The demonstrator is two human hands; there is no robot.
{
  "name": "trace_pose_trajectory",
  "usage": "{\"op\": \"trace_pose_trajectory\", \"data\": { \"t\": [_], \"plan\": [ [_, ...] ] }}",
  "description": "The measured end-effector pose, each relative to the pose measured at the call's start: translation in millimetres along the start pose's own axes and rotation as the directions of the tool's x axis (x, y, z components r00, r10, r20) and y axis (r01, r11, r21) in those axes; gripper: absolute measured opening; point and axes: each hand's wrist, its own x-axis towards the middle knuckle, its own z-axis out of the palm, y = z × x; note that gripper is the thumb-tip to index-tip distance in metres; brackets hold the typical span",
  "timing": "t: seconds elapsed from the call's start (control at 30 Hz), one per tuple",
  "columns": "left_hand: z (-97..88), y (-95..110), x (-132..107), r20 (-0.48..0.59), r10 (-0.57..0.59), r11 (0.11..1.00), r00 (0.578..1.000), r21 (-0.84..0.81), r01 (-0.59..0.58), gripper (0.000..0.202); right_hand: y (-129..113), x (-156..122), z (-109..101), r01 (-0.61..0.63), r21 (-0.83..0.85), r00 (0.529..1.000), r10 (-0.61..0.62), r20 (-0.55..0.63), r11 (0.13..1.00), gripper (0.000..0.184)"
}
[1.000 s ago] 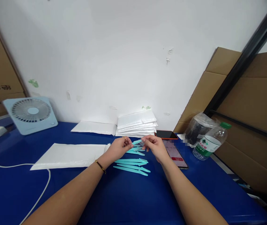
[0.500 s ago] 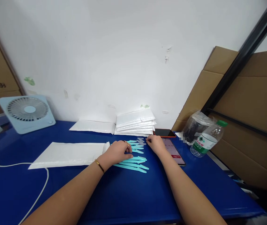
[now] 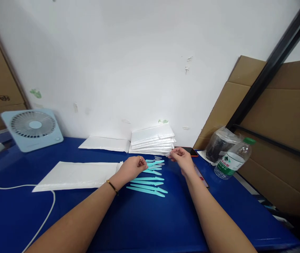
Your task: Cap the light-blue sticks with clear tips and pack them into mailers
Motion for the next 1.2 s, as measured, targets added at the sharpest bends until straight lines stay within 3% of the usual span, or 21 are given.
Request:
{"op": "trace_pose_trajectory", "data": {
  "t": [0.07, 0.13, 0.43, 0.57, 0.67, 0.73, 0.83, 0.9, 1.03, 1.13, 1.2],
  "plan": [
    [-0.7, -2.4, 3.6, -0.019, -0.02, 0.999, 1.0, -0.046, 0.019, 0.03, -9.0, -5.1, 3.8, -0.071, 0.25, 0.997, 0.069, 0.015, 0.966, 0.025],
    [-0.5, -5.1, 6.7, -0.012, -0.025, 0.996, 1.0, -0.085, 0.024, 0.032, -15.4, -10.2, 8.4, -0.104, 0.337, 0.994, 0.094, 0.047, 0.936, 0.026],
    [0.6, -10.5, 10.8, -0.023, -0.035, 0.989, 0.999, -0.147, 0.031, 0.036, -17.0, -17.8, 16.8, -0.148, 0.331, 0.979, 0.091, 0.18, 0.932, 0.025],
    [-2.7, -8.3, 9.1, -0.002, -0.035, 0.995, 0.999, -0.092, 0.035, 0.035, -14.3, -15.9, 14.8, -0.117, 0.173, 0.956, 0.063, 0.287, 0.978, 0.026],
    [-6.3, -6.0, 5.9, -0.029, -0.056, 0.993, 0.998, 0.103, 0.059, 0.028, -6.6, -8.5, 7.0, 0.045, -0.095, 0.976, -0.023, 0.218, 0.994, 0.029],
    [-7.5, -4.9, 3.7, -0.062, -0.034, 0.962, 0.998, 0.27, 0.049, 0.022, 1.7, -3.0, 2.2, 0.15, -0.33, 0.977, -0.09, 0.193, 0.932, 0.025],
    [-7.0, -3.2, 1.1, -0.1, 0.046, 0.906, 0.994, 0.423, 0.001, 0.018, 15.9, 2.4, 1.3, 0.228, -0.569, 0.963, -0.097, 0.252, 0.79, 0.018],
    [-5.7, -0.9, -0.6, -0.063, 0.086, 0.9, 0.994, 0.433, -0.051, 0.021, 23.9, 3.9, 4.1, 0.246, -0.622, 0.954, -0.071, 0.293, 0.743, 0.017],
    [-1.5, 5.3, -5.4, 0.139, 0.089, 0.912, 0.986, 0.387, -0.137, 0.021, 30.8, 4.5, 6.8, 0.19, -0.646, 0.944, 0.043, 0.327, 0.739, 0.017],
    [1.5, 7.8, -7.7, 0.208, 0.027, 0.922, 0.978, 0.372, -0.105, 0.012, 25.8, 3.6, 1.6, 0.163, -0.637, 0.942, 0.073, 0.328, 0.754, 0.015],
    [1.6, 7.2, -7.5, 0.196, 0.009, 0.928, 0.981, 0.364, -0.081, 0.01, 17.7, 2.5, -4.5, 0.14, -0.567, 0.936, 0.078, 0.342, 0.812, 0.015]
  ]
}}
